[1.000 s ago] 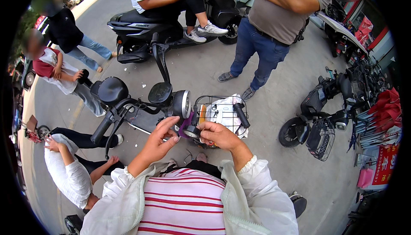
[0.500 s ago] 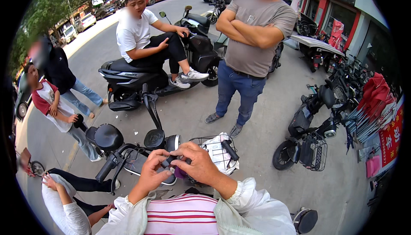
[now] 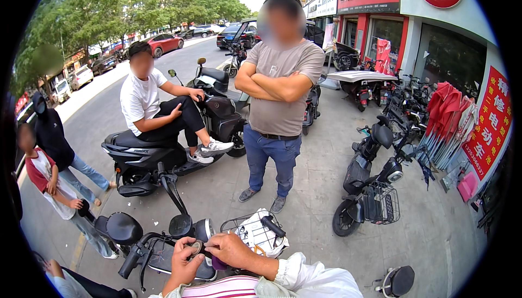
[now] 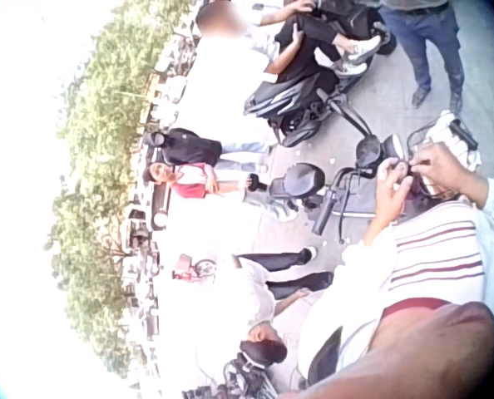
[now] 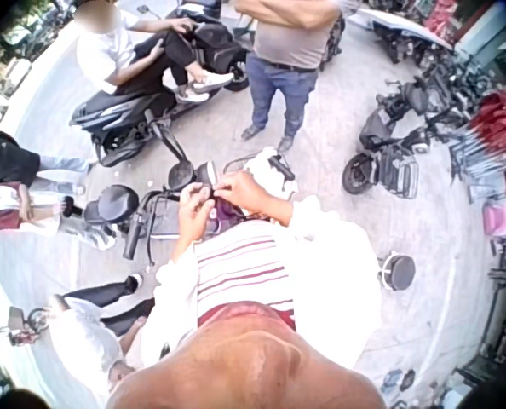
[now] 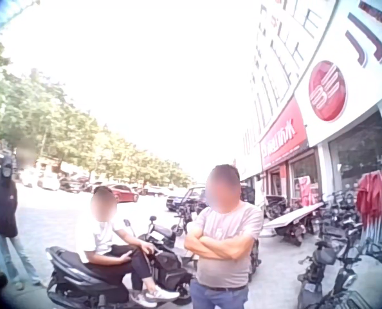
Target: The person repairs an electric scooter's handlebar wiring using pliers and electrical tape. They strip wire ends, connect them, and wrap the connections with tape while others watch nearby.
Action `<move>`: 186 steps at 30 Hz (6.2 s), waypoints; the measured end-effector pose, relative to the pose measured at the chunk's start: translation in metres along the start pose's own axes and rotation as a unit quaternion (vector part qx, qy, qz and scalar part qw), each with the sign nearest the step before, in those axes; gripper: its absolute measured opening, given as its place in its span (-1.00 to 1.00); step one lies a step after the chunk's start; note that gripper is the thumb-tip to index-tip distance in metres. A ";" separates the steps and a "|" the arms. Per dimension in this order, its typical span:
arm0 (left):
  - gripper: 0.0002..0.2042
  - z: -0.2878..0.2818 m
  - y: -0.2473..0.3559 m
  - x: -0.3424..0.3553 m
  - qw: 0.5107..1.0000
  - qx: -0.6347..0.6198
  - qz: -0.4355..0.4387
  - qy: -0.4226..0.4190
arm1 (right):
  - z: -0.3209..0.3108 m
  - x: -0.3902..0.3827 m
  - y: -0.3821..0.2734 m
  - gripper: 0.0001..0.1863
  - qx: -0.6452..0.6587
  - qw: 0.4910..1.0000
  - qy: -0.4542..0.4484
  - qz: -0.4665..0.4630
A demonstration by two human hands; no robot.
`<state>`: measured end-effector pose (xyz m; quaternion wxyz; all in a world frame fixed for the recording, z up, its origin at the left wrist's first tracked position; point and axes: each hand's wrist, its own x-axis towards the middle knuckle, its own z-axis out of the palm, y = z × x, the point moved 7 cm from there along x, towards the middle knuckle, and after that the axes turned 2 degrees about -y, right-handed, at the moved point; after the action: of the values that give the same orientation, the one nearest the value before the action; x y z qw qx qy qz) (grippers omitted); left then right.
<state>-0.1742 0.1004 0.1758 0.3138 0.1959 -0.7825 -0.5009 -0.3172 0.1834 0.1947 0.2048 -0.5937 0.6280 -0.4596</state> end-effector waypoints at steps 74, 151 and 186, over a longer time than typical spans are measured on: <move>-0.77 0.000 -0.001 -0.038 0.994 -0.050 -0.086 0.052 | 0.011 -0.005 -0.047 -0.84 -0.140 0.983 0.008 -0.119; -0.12 0.044 -0.016 -0.029 0.958 -0.081 -0.191 -0.200 | 0.044 -0.072 0.260 -0.33 -0.046 0.879 -0.150 0.451; -0.03 0.026 -0.030 -0.027 0.933 -0.102 -0.236 -0.250 | 0.013 -0.071 0.102 -0.30 -0.093 0.912 -0.388 0.098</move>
<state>-0.1733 0.1218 0.1332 -0.0011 0.2103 -0.7112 -0.6708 -0.3486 0.2328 0.0846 0.4204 -0.6769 0.5940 -0.1104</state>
